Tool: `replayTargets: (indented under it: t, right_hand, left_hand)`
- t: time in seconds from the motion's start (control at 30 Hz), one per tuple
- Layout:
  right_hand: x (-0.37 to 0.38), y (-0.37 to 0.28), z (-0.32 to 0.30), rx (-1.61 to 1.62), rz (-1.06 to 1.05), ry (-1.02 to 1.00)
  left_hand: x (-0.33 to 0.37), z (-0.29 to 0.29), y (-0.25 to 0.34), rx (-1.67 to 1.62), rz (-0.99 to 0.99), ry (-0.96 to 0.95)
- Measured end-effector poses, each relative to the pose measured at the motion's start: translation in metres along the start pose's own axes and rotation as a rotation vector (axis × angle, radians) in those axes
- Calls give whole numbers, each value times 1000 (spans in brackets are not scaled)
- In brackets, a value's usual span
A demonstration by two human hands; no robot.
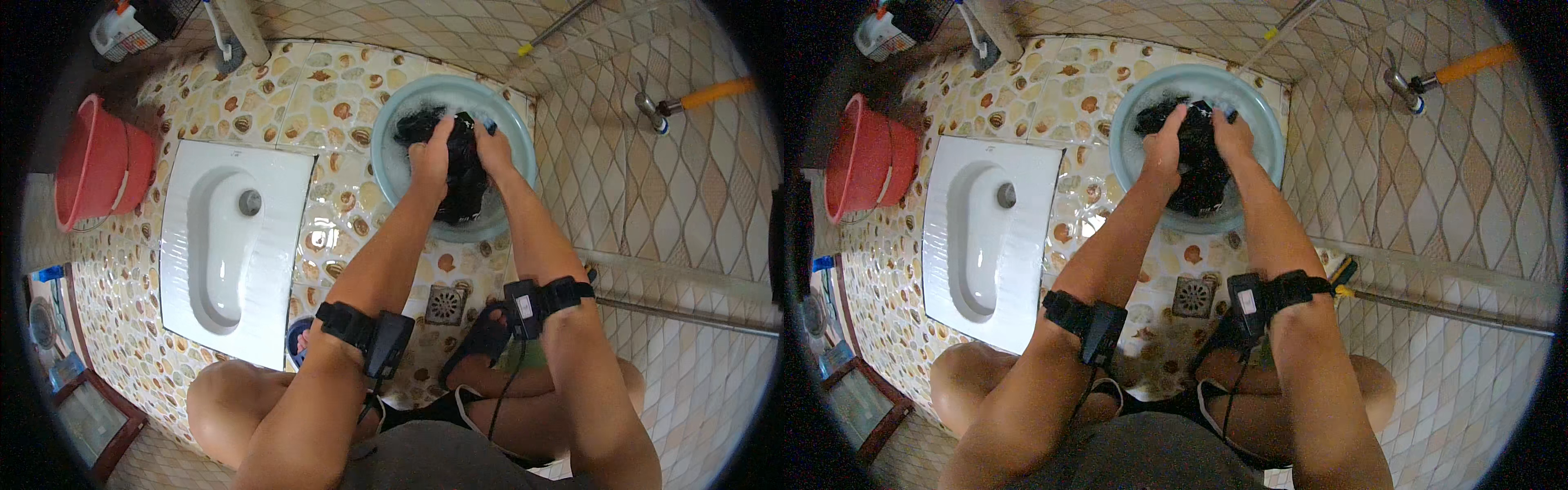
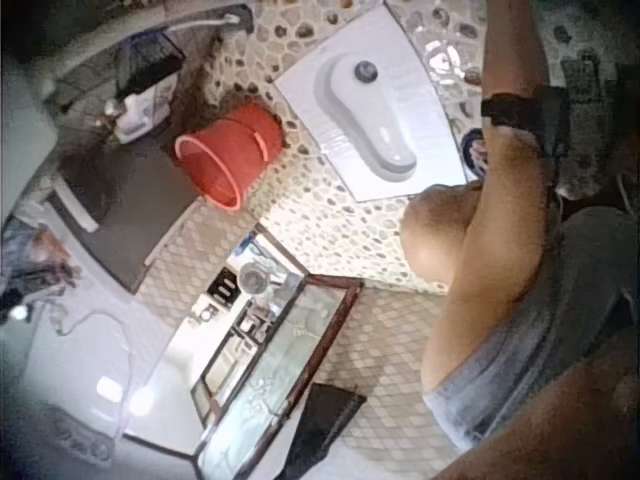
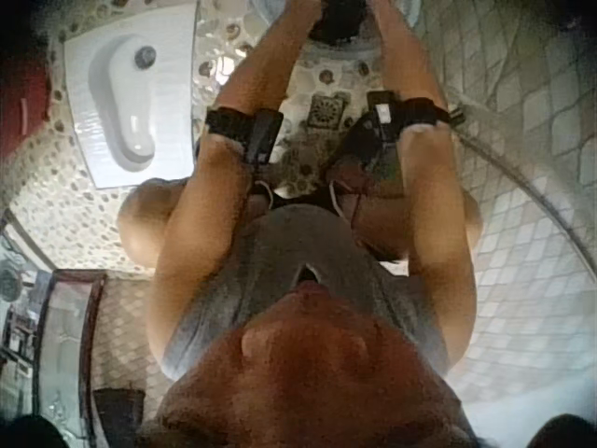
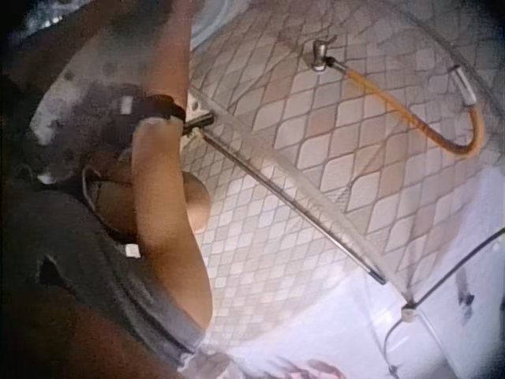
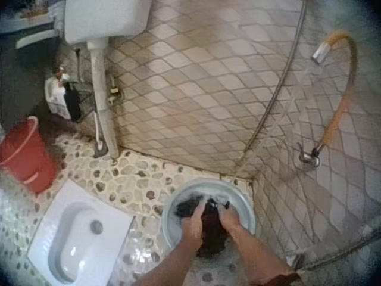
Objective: The person pours water from a red bucket into a squat toilet, then squats to hand-wash a dark garment in a light-blue basin. They repeatedly submerge, scrub, and wring the garment, rinse it under a handheld shower, and finally rinse their hands.
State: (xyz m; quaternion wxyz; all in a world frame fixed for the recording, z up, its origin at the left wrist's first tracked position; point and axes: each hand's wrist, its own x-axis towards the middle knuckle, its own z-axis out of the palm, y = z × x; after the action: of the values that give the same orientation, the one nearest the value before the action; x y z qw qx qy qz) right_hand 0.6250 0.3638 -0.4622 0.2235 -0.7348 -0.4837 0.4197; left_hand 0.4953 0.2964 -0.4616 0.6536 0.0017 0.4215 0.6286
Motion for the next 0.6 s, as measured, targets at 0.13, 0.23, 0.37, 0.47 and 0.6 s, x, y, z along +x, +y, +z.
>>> replayTargets:
  t: [0.13,0.23,0.37,0.47,0.6]
  right_hand:
    - [15,54,6,-4,-90,-37]
    - [8,73,16,-90,159,-142]
    - [5,47,6,68,248,-117]
    - [-16,18,-11,574,247,-161]
    - [-77,-16,-11,693,-41,-308]
  left_hand:
    - [22,-23,5,569,116,99]
    - [38,-40,-18,396,19,225]
    - [58,-44,-22,267,-145,209]
    - [54,-36,-6,122,-316,159]
    - [41,-29,17,-309,-411,-265]
